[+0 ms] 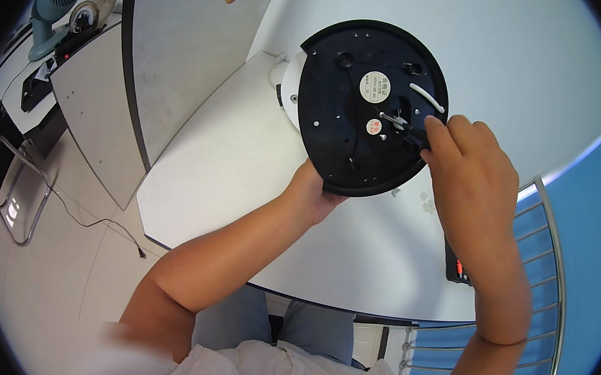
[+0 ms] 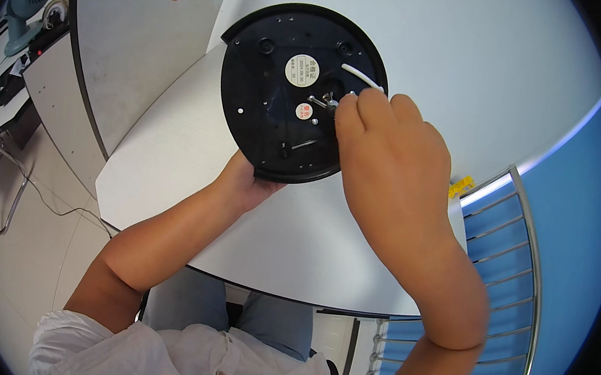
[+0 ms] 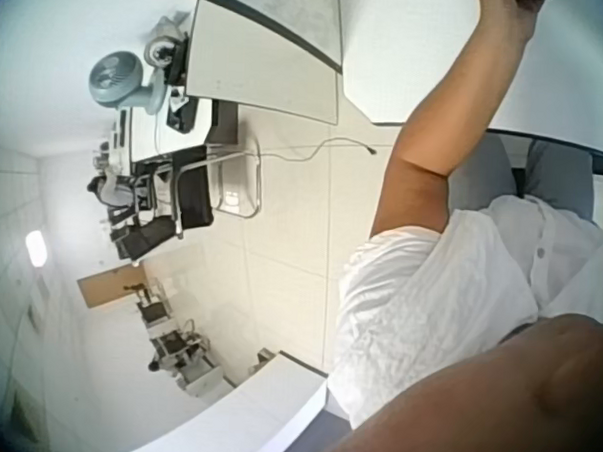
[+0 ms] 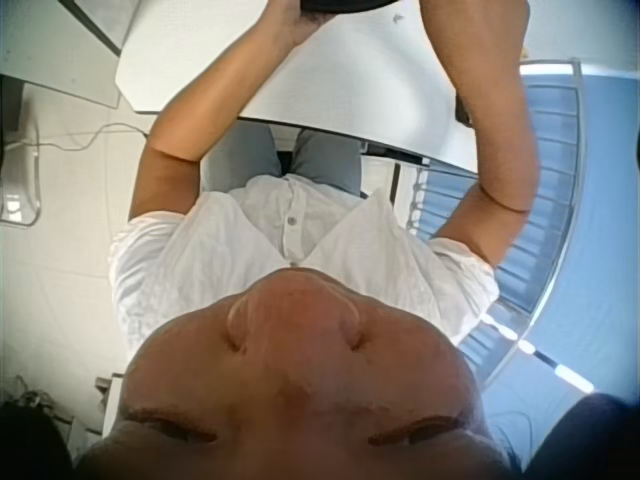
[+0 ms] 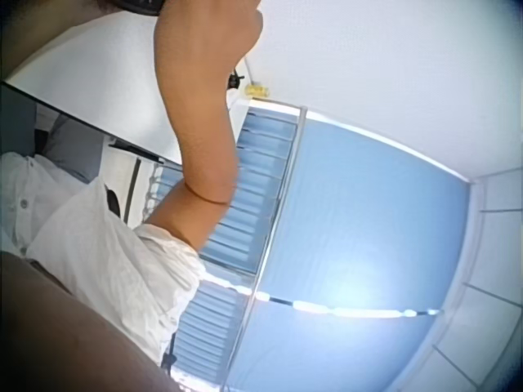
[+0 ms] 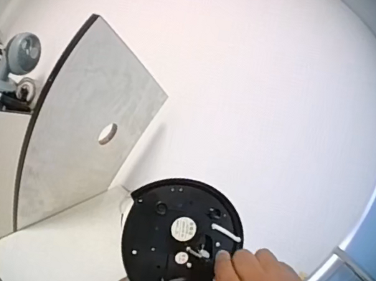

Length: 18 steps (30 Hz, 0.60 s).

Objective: The person uses a screwdriver to tighten screws on the underside of a black circular device. They rotate the device to access different screw holes and continue fastening components. The device remains on the table throughout the process.

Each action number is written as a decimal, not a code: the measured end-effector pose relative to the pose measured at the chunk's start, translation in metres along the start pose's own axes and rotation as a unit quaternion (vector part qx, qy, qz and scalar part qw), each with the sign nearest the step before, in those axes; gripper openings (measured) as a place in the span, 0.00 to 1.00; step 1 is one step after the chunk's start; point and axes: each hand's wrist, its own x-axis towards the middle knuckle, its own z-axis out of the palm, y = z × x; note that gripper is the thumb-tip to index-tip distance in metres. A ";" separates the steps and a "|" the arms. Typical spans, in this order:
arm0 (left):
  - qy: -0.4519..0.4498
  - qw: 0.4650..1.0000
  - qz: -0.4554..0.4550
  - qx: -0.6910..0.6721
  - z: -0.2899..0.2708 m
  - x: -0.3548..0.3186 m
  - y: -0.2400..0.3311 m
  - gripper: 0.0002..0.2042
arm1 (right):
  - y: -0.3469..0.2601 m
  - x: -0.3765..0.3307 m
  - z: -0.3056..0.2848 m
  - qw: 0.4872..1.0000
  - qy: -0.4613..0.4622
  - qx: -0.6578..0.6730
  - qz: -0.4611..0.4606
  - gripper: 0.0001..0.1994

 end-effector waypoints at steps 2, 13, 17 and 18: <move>0.011 1.000 0.001 0.002 0.001 -0.002 -0.001 0.24 | 0.000 0.000 0.001 0.999 -0.014 -0.044 -0.013 0.09; -0.009 1.000 -0.014 0.002 0.000 0.002 -0.003 0.23 | 0.006 0.006 0.008 0.995 -0.052 -0.067 -0.060 0.08; -0.017 0.999 -0.025 0.019 0.003 0.000 -0.004 0.23 | 0.004 0.005 0.005 0.993 -0.110 -0.034 -0.016 0.07; -0.014 0.999 -0.025 0.020 0.003 0.000 -0.005 0.23 | 0.003 0.005 0.005 0.992 -0.121 -0.026 -0.003 0.06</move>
